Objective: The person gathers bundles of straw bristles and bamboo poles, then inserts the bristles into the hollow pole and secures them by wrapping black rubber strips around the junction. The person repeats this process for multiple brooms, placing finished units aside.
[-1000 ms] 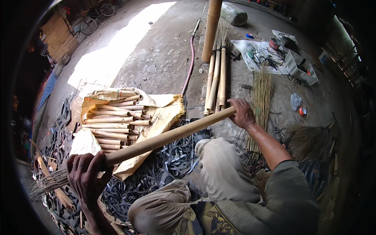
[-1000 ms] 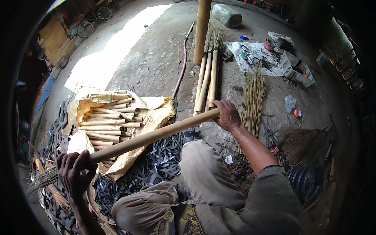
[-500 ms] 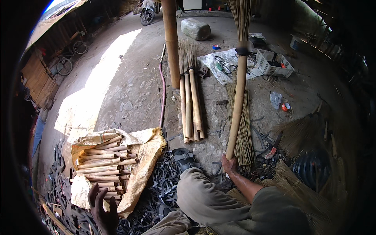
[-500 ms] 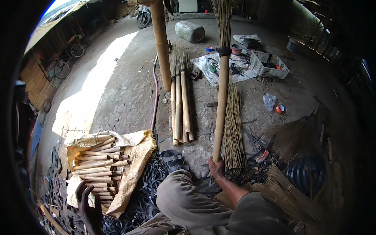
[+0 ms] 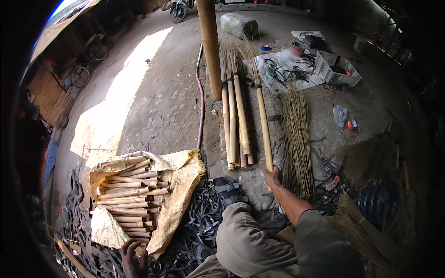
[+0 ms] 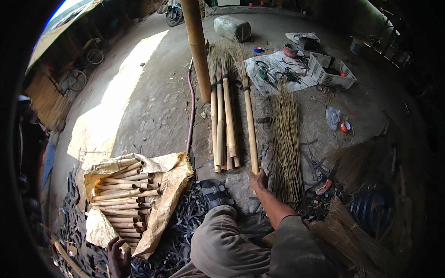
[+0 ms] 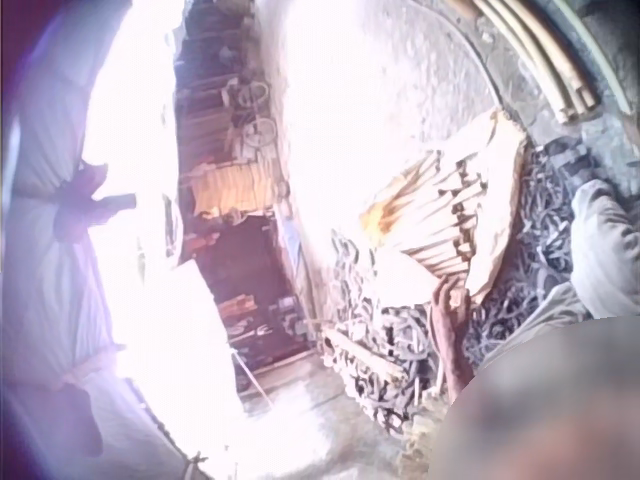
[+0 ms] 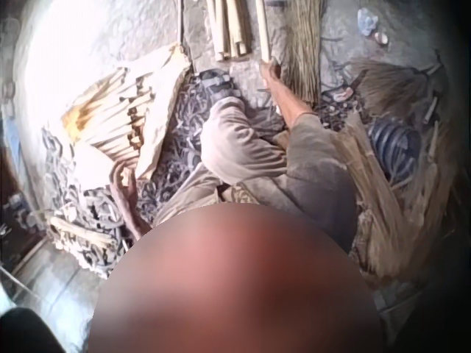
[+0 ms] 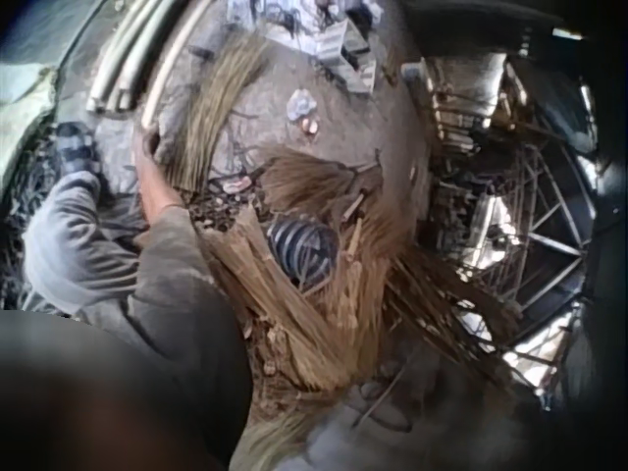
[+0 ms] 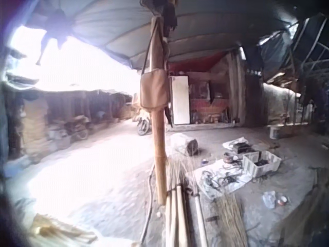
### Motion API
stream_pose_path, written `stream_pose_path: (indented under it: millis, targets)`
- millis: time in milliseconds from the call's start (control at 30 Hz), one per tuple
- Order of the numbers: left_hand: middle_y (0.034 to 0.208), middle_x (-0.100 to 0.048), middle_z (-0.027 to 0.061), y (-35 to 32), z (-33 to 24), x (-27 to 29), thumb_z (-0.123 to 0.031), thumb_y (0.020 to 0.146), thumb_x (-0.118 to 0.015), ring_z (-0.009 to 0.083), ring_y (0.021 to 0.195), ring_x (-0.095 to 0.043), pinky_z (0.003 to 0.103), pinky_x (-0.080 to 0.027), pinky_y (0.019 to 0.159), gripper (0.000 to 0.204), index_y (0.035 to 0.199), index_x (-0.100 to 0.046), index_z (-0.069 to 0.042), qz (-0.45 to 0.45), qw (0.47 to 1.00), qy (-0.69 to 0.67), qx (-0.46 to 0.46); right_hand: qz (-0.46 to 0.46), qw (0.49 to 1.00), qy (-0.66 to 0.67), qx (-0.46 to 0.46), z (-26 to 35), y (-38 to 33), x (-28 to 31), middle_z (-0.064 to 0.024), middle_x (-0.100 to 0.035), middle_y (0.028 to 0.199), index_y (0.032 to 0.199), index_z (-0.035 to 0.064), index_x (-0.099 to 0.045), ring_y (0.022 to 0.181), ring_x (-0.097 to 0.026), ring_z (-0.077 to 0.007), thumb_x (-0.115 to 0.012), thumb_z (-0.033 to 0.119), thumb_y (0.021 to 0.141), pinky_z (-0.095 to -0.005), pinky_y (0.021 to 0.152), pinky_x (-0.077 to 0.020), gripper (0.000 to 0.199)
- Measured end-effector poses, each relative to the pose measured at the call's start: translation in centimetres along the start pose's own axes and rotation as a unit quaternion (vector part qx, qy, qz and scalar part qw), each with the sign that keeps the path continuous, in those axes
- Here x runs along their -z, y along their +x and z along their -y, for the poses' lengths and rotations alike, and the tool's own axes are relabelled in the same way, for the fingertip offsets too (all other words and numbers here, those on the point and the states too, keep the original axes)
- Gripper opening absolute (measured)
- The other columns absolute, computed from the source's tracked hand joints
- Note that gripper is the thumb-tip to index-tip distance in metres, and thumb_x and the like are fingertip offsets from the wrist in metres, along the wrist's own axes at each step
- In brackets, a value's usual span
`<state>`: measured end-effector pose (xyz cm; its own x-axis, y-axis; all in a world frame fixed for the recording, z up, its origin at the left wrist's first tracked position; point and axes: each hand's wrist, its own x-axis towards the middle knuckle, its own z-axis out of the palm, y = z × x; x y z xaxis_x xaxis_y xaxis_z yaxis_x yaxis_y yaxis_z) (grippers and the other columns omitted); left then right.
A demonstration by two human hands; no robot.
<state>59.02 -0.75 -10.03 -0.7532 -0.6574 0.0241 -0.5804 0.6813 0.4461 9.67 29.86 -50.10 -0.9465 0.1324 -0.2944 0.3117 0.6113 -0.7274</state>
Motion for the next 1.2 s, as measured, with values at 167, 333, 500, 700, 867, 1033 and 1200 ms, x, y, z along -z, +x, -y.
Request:
stream_pose_path:
  millis: [167, 333, 500, 700, 867, 1033, 1200]
  targets:
    - [0.134, -0.063, 0.0184, 0.1, 0.2, -0.2, -0.019, 0.096, -0.075, 0.0331, 0.119, -0.062, 0.043, -0.054, 0.095, 0.036, 0.129, -0.068, -0.006, 0.015, 0.999, 0.018, 0.036, 0.036, 0.998, 0.036, 0.046, 7.8, 5.6, -0.6, -0.0110, -0.067, 0.077, 0.121, -0.0040, -0.059, 0.061, -0.067, -0.0255, -0.074, 0.049, 0.092, -0.0418, 0.059, -0.0562, 0.063]
    - [0.136, -0.061, 0.0179, -0.1, 1.6, -0.6, -0.023, 0.100, -0.071, 0.0304, 0.116, -0.063, 0.042, -0.054, 0.093, 0.036, 0.130, -0.067, -0.005, 0.031, 0.998, 0.003, 0.055, 0.060, 0.994, -0.004, 0.091, 10.5, 7.0, 3.8, -0.0281, -0.050, 0.149, 0.152, 0.0019, -0.043, 0.140, -0.047, -0.0428, -0.062, 0.056, 0.097, -0.0507, 0.112, -0.0435, 0.080]
    - [0.141, -0.057, 0.0177, -0.4, 3.9, -1.2, -0.023, 0.102, -0.069, 0.0294, 0.117, -0.063, 0.039, -0.055, 0.094, 0.044, 0.139, -0.060, -0.001, 0.073, 0.993, -0.028, 0.085, -0.057, 0.983, -0.141, 0.104, 1.1, 5.3, 11.8, -0.0249, -0.059, 0.136, 0.142, 0.0016, -0.053, 0.128, -0.055, -0.0426, -0.065, 0.041, 0.098, -0.0512, 0.105, -0.0473, 0.061]
    - [0.133, -0.063, 0.0232, -1.0, 4.0, -1.3, -0.024, 0.102, -0.068, 0.0332, 0.115, -0.064, 0.043, -0.056, 0.096, 0.045, 0.140, -0.059, 0.000, 0.096, 0.991, -0.025, 0.093, 0.010, 0.976, -0.167, -0.141, -8.3, 4.2, 20.5, -0.0239, -0.043, 0.156, 0.152, 0.0020, -0.044, 0.141, -0.046, -0.0421, -0.067, 0.044, 0.099, -0.0521, 0.116, -0.0437, 0.072]
    - [0.134, -0.062, 0.0238, -0.8, 4.2, -1.6, -0.023, 0.102, -0.068, 0.0327, 0.115, -0.064, 0.043, -0.056, 0.096, 0.045, 0.140, -0.059, 0.000, 0.106, 0.985, -0.042, 0.132, 0.049, 0.980, -0.157, -0.112, -10.9, 5.8, 20.7, -0.0248, -0.042, 0.158, 0.156, 0.0014, -0.038, 0.144, -0.044, -0.0416, -0.068, 0.046, 0.098, -0.0511, 0.118, -0.0413, 0.079]
    - [0.135, -0.061, 0.0238, -1.1, 5.0, -1.7, -0.023, 0.101, -0.069, 0.0323, 0.114, -0.065, 0.043, -0.056, 0.095, 0.045, 0.139, -0.060, -0.001, 0.122, 0.986, -0.006, 0.116, 0.054, 0.979, -0.167, -0.106, -11.6, 7.8, 19.6, -0.0255, -0.044, 0.157, 0.157, 0.0013, -0.037, 0.145, -0.044, -0.0399, -0.071, 0.043, 0.095, -0.0482, 0.120, -0.0386, 0.082]
    - [0.130, -0.063, 0.0240, -0.8, 4.9, -1.8, -0.024, 0.101, -0.068, 0.0325, 0.110, -0.066, 0.042, -0.056, 0.093, 0.044, 0.139, -0.061, -0.002, 0.133, 0.984, 0.013, 0.118, 0.080, 0.976, -0.125, -0.158, -10.8, 8.8, 19.4, -0.0250, -0.044, 0.157, 0.155, 0.0011, -0.040, 0.142, -0.048, -0.0388, -0.073, 0.039, 0.094, -0.0474, 0.117, -0.0410, 0.079]
